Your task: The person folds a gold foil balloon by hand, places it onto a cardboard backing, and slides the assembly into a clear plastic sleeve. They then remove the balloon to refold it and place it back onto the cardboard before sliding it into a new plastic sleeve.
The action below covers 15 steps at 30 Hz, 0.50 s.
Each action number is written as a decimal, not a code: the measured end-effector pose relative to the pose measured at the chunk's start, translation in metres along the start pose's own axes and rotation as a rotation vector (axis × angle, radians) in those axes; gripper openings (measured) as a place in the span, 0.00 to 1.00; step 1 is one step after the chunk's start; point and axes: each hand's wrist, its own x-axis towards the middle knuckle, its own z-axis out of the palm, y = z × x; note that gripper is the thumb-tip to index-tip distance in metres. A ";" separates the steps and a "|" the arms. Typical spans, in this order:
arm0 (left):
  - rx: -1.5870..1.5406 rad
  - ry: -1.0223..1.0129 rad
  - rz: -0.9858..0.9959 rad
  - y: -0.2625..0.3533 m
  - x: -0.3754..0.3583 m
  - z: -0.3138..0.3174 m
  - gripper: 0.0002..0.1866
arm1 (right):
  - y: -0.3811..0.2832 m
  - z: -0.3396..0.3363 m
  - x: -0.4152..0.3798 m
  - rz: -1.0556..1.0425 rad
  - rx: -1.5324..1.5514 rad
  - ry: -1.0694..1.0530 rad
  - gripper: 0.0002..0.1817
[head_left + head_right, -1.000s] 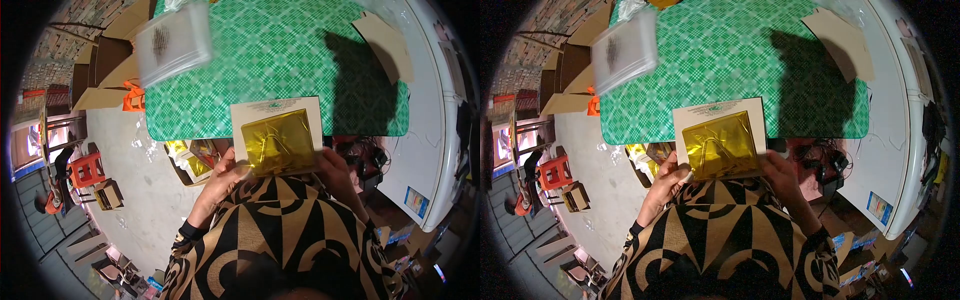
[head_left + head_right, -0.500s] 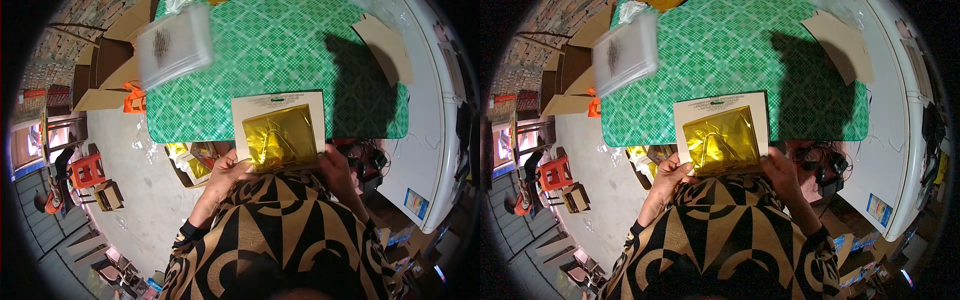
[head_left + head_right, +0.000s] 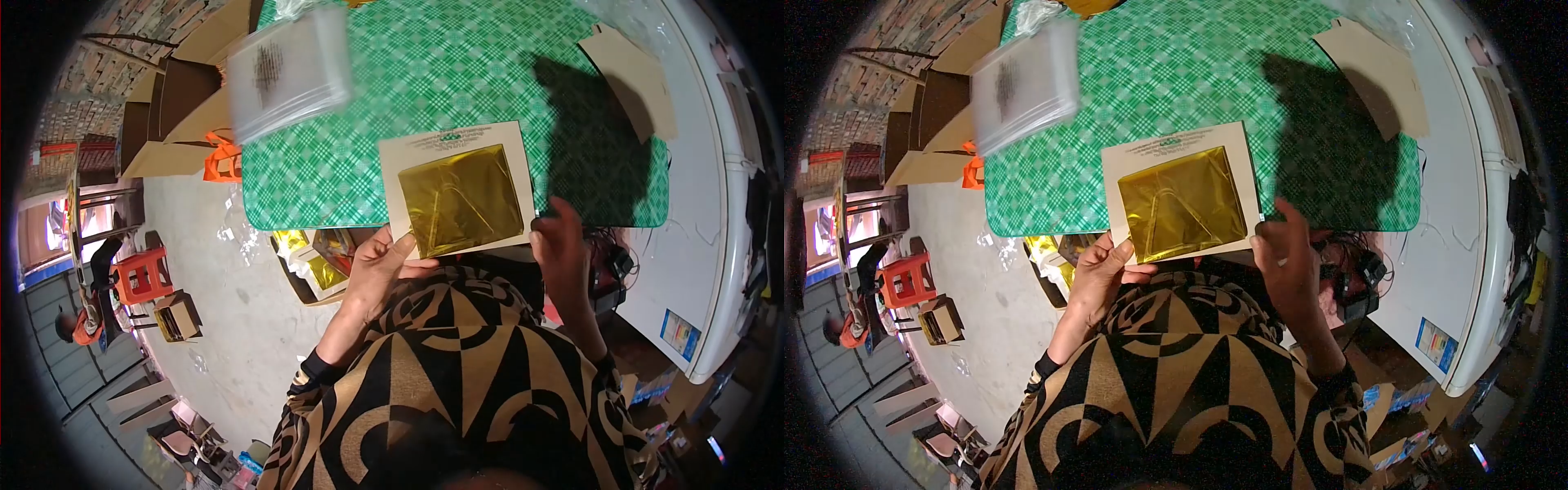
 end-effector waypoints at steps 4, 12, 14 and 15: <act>0.001 -0.009 -0.006 0.002 0.000 0.002 0.22 | -0.018 -0.006 0.007 -0.565 -0.559 0.106 0.38; -0.025 -0.056 0.001 0.010 0.003 0.010 0.23 | -0.040 -0.003 0.033 -0.766 -0.615 -0.169 0.40; -0.047 -0.029 0.023 0.013 0.002 0.021 0.23 | -0.038 -0.004 0.038 -0.776 -0.612 -0.221 0.39; -0.079 -0.039 0.016 0.016 0.001 0.025 0.22 | -0.038 -0.004 0.040 -0.789 -0.632 -0.242 0.38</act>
